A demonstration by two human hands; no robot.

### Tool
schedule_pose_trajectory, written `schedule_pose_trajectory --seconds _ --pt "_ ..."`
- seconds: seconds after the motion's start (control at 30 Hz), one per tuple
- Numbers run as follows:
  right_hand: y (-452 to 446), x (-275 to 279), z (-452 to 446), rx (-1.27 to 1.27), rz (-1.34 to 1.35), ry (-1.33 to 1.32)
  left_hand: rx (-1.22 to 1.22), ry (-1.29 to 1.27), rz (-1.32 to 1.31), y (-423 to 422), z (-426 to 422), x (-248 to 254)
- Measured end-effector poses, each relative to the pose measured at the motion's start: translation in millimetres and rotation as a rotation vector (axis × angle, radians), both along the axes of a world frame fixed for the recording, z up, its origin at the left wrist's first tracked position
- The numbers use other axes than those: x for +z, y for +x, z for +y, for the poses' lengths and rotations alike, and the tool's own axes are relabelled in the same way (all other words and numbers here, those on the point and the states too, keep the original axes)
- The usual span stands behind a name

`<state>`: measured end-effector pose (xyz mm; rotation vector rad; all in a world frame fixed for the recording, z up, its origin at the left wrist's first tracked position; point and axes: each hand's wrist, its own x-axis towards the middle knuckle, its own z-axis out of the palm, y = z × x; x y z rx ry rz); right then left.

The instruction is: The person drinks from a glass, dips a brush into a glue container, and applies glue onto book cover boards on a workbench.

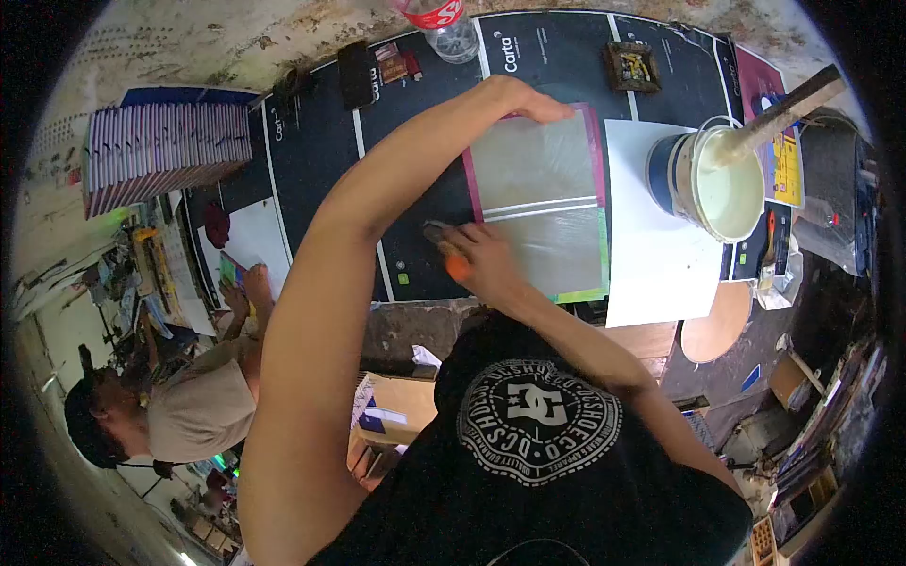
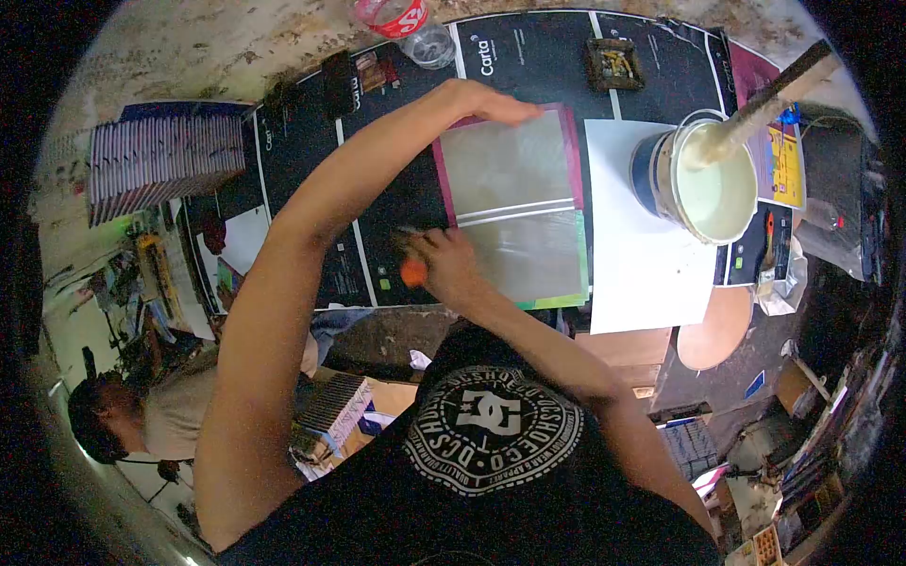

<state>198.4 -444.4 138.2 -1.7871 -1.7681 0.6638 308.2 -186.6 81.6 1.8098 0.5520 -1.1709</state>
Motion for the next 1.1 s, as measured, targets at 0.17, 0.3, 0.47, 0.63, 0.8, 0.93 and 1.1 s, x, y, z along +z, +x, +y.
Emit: schedule_pose_trajectory --seconds 0.17,0.3,0.47,0.63,0.8,0.93,1.1 --pt "28 -33 -10 -0.290 -0.125 -0.008 -0.110 0.379 -0.137 -22 -29 67" --pt "-17 -23 -37 -0.075 -0.023 -0.032 -0.042 0.448 -0.175 -23 -31 53" --pt "20 32 -22 -0.305 -0.076 0.169 0.001 0.479 -0.210 -25 -44 49" --pt "-47 -32 -77 -0.129 -0.153 -0.062 -0.064 0.509 -0.247 -22 -44 44" --pt "-7 -5 -86 -0.258 -0.224 0.189 -0.130 0.535 -0.206 -15 -41 30" --pt "-7 -26 -73 -0.315 -0.277 -0.013 -0.135 0.538 -0.198 -14 -40 10" --pt "-60 -4 -131 -0.024 -0.122 -0.088 -0.076 0.616 -0.179 -18 -48 23"
